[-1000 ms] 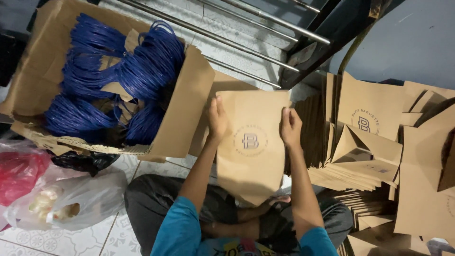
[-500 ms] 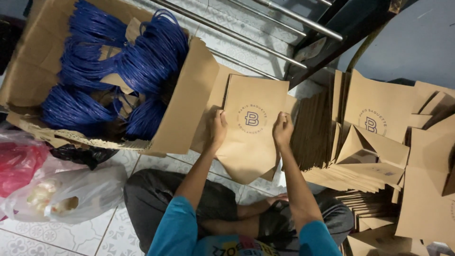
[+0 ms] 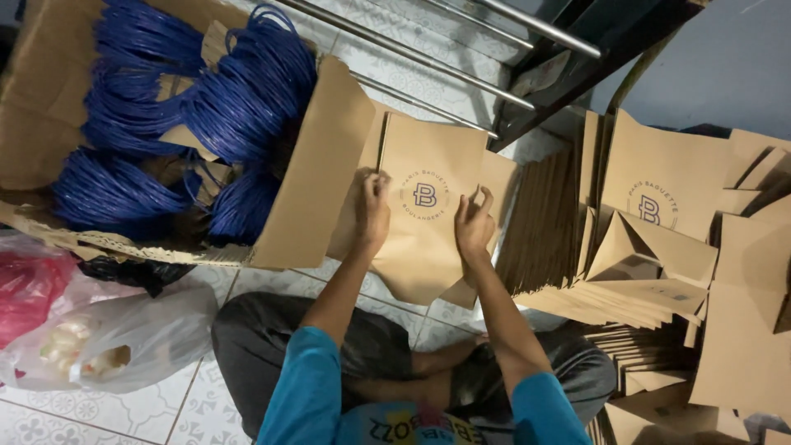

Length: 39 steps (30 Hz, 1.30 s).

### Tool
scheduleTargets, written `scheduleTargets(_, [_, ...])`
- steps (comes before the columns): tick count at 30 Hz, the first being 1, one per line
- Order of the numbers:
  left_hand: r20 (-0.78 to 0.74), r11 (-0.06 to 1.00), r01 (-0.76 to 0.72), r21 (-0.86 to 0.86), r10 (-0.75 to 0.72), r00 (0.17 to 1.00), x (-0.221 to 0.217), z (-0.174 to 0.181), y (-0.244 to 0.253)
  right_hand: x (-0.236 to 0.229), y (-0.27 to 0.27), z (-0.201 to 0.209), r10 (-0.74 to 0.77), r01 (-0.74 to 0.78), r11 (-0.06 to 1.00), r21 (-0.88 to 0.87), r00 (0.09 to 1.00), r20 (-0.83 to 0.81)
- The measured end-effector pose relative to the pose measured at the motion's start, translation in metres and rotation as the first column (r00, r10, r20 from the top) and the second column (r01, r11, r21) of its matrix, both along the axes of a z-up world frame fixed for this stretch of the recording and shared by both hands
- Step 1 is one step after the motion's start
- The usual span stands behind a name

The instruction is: The person sits on the floor and folds flat cardboard sheets into small boxes by hand. They fold the sides and bottom flaps to form the box shape, then place the finished box onto a stack.

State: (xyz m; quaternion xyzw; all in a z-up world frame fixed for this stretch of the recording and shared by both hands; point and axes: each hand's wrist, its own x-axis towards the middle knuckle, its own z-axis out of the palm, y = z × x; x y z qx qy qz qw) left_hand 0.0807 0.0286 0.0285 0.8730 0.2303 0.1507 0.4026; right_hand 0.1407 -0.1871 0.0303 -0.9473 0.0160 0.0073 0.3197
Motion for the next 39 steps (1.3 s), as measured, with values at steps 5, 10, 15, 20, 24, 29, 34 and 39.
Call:
scheduleTargets(5, [0.134,0.708,0.192,0.680,-0.378,0.916,0.011,-0.063,-0.013,0.019,-0.007,-0.080,0.201,-0.083,0.920,-0.382,0.939,0.280])
scheduleTargets(10, [0.058,0.668,0.207,0.714,-0.351,0.935,-0.009,-0.050,-0.046,-0.001,0.019,-0.053,0.528,-0.414,0.839,-0.354,0.775,0.347])
scheduleTargets(15, [0.035,0.704,0.230,0.672,-0.341,0.939,-0.015,-0.042,-0.041,-0.018,0.015,-0.048,0.701,-0.596,0.687,-0.416,0.694,0.163])
scheduleTargets(20, [-0.155,0.661,0.429,0.615,-0.432,0.888,-0.027,-0.039,-0.016,-0.041,-0.029,-0.051,0.804,-0.722,0.533,-0.440,0.595,-0.002])
scheduleTargets(24, [-0.066,0.659,0.393,0.642,-0.463,0.884,-0.046,-0.051,-0.002,-0.053,-0.055,-0.040,0.803,-0.737,0.537,-0.411,0.596,-0.020])
scheduleTargets(29, [-0.024,0.562,0.408,0.719,-0.566,0.824,-0.056,-0.113,-0.006,-0.056,-0.078,-0.037,0.836,-0.799,0.548,-0.249,0.536,0.120])
scheduleTargets(34, [-0.053,0.566,0.536,0.627,-0.655,0.754,-0.081,-0.079,0.017,-0.067,-0.078,-0.028,0.796,-0.770,0.602,-0.213,0.554,0.244])
scheduleTargets(39, [-0.256,0.447,0.595,0.668,-0.613,0.748,-0.115,-0.097,0.022,-0.083,-0.089,-0.026,0.772,-0.746,0.623,-0.235,0.536,0.342])
